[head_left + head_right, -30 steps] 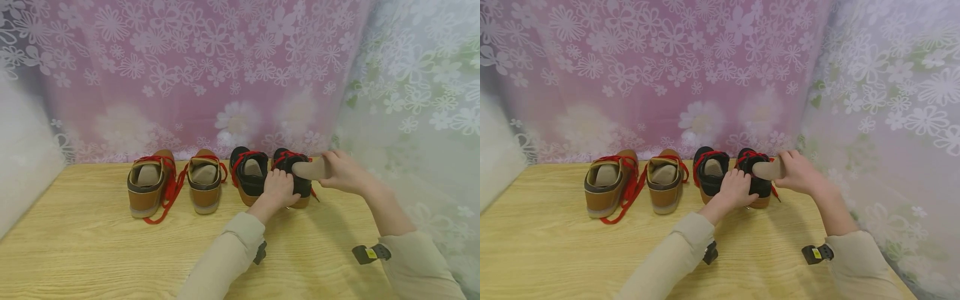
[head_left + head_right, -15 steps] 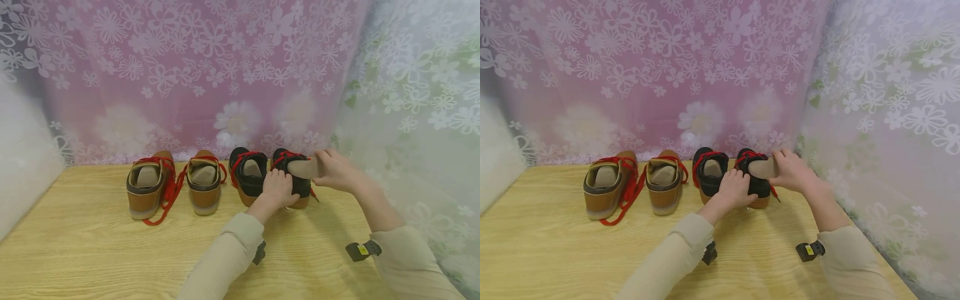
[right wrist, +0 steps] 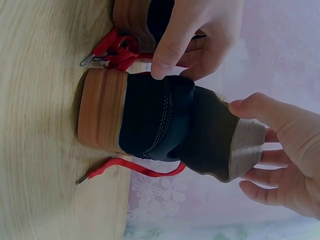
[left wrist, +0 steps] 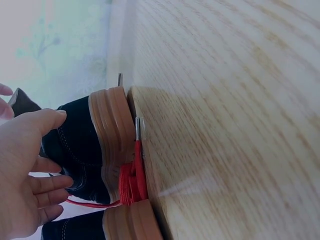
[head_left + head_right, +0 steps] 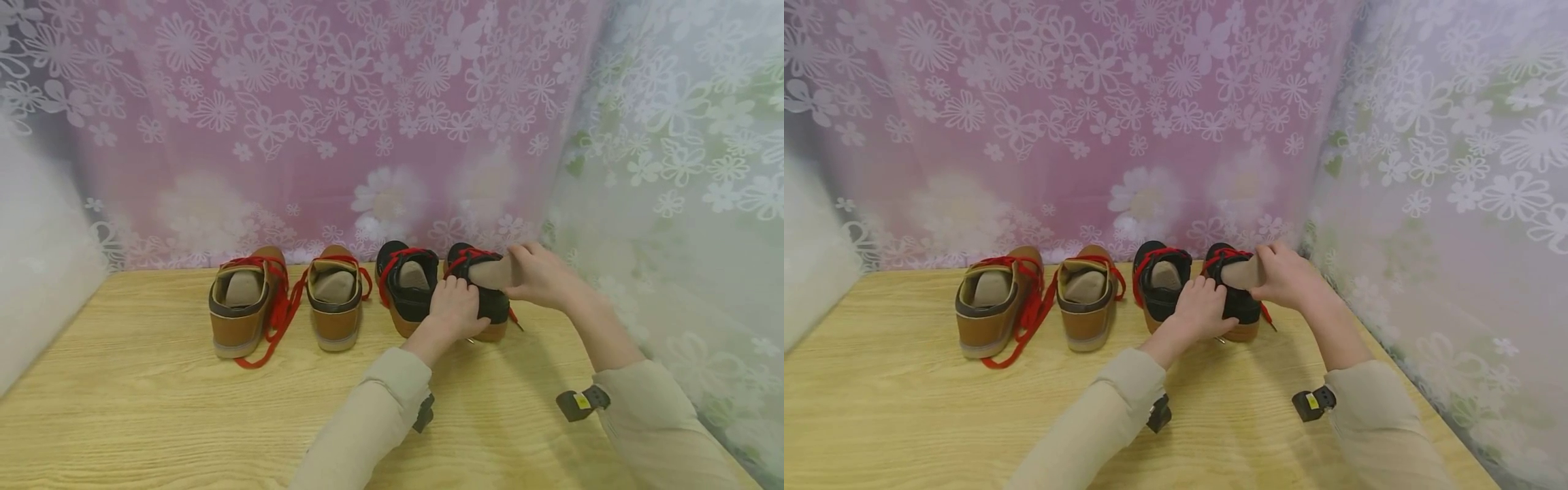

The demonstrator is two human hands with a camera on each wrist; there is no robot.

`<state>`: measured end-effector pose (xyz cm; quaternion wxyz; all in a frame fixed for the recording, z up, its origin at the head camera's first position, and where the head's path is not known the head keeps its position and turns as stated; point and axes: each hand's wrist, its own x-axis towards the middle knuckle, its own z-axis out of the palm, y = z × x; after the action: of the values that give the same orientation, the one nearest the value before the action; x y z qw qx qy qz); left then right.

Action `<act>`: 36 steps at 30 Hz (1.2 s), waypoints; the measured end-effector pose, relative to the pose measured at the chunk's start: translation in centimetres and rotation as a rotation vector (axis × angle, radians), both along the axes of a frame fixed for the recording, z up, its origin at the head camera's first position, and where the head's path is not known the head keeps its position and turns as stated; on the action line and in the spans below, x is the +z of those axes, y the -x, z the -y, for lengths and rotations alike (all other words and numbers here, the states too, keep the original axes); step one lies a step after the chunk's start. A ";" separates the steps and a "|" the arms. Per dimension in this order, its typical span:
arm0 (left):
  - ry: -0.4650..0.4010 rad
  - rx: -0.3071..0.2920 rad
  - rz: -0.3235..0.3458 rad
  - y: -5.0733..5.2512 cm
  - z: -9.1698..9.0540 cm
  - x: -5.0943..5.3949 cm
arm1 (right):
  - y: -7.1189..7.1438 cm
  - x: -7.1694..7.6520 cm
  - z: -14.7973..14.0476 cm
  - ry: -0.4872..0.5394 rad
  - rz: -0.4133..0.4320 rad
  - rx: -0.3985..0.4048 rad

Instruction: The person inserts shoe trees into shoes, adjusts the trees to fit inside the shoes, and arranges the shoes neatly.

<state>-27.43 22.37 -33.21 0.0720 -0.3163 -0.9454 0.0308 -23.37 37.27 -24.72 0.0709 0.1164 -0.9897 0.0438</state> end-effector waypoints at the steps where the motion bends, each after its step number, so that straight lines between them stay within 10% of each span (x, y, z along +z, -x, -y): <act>1: 0.000 0.000 0.002 0.0 0.0 0.0 | 0.1 0.0 0.1 -0.003 0.007 -0.004; 36: 0.040 -0.019 -0.040 0.1 0.3 0.0 | 3.1 0.2 0.4 -0.204 0.034 -0.016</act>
<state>-27.52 22.06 -33.16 0.0847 -0.3261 -0.9399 0.0553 -26.44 36.85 -24.56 0.0420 0.1143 -0.9910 -0.0558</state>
